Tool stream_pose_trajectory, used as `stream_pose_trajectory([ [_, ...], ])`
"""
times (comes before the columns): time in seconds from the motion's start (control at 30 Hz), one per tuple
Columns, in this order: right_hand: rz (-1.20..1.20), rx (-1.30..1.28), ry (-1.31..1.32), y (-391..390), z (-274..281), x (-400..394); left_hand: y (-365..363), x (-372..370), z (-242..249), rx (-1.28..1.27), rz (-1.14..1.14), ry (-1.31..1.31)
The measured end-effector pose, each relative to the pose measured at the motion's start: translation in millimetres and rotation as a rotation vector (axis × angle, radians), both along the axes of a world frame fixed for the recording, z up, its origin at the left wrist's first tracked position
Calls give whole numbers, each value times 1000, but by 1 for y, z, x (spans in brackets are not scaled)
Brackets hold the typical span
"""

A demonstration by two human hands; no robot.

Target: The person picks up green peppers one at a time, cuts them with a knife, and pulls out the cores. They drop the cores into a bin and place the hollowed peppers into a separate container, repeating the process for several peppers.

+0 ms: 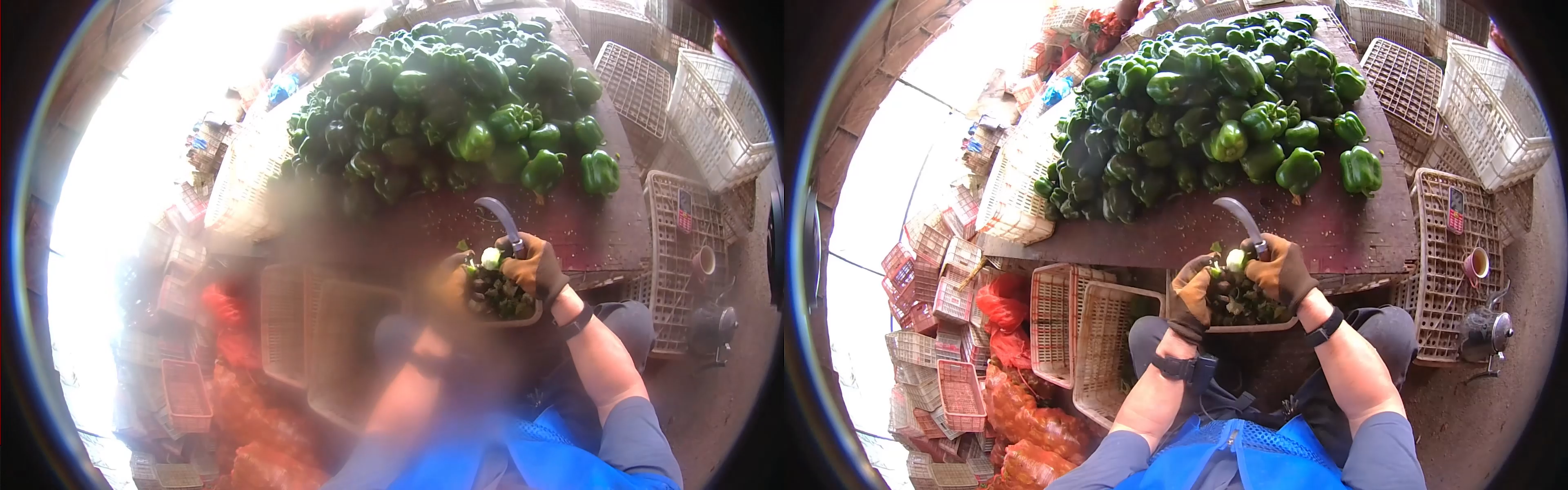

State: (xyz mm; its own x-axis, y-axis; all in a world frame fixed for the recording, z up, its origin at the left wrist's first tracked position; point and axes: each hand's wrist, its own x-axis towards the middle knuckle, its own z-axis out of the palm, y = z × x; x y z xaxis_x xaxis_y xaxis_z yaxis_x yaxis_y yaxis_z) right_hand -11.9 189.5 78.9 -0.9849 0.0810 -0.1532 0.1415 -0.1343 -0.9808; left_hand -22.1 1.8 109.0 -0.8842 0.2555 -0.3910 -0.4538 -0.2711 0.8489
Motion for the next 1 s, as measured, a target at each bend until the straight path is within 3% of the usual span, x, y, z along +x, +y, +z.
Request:
stream_pose_trajectory([
  [0.03, 16, 87, 4, -1, 0, 1, 2, 0, 9, -81, -20, 16],
  [0.13, 3, 258, 139, -9, -12, 2, 4, -8, -33, -295, -2, 333],
  [0.17, 13, 241, 62, -8, -7, 4, 6, -8, -38, -339, -11, 301],
  [0.27, -21, 222, 194, -10, -19, 3, 20, 0, -37, -487, -20, 482],
  [0.3, -11, 227, 183, -9, -17, 5, 27, 5, -20, -442, 26, 352],
  [0.4, 20, 277, 191, -6, -11, 7, 21, 2, -22, -340, -65, 305],
  [0.47, 42, 351, 256, -6, -17, 7, 18, 3, -10, -457, -150, 383],
  [0.5, 41, 288, 229, -7, -20, 7, 17, 2, -3, -516, -192, 424],
  [0.57, 35, 162, 176, -10, -24, 7, 9, 3, -9, -98, -141, 187],
  [0.67, 78, -64, 38, -9, -17, 6, -7, 4, -16, -88, -48, 163],
  [0.73, 162, 71, -55, -8, -7, 8, -38, -3, -11, -161, -41, 180],
  [0.8, 229, 185, -109, -7, -6, 11, -79, -15, -20, -323, 129, 386],
  [0.87, 276, 278, -117, -7, -9, 11, -220, -50, -67, -623, 144, 234],
  [0.93, 234, 289, -153, -3, 1, 13, -257, -49, -43, -1447, -150, 372],
  [1.0, 194, 300, -190, 1, 11, 13, -240, -57, -24, -1447, -101, 356],
])
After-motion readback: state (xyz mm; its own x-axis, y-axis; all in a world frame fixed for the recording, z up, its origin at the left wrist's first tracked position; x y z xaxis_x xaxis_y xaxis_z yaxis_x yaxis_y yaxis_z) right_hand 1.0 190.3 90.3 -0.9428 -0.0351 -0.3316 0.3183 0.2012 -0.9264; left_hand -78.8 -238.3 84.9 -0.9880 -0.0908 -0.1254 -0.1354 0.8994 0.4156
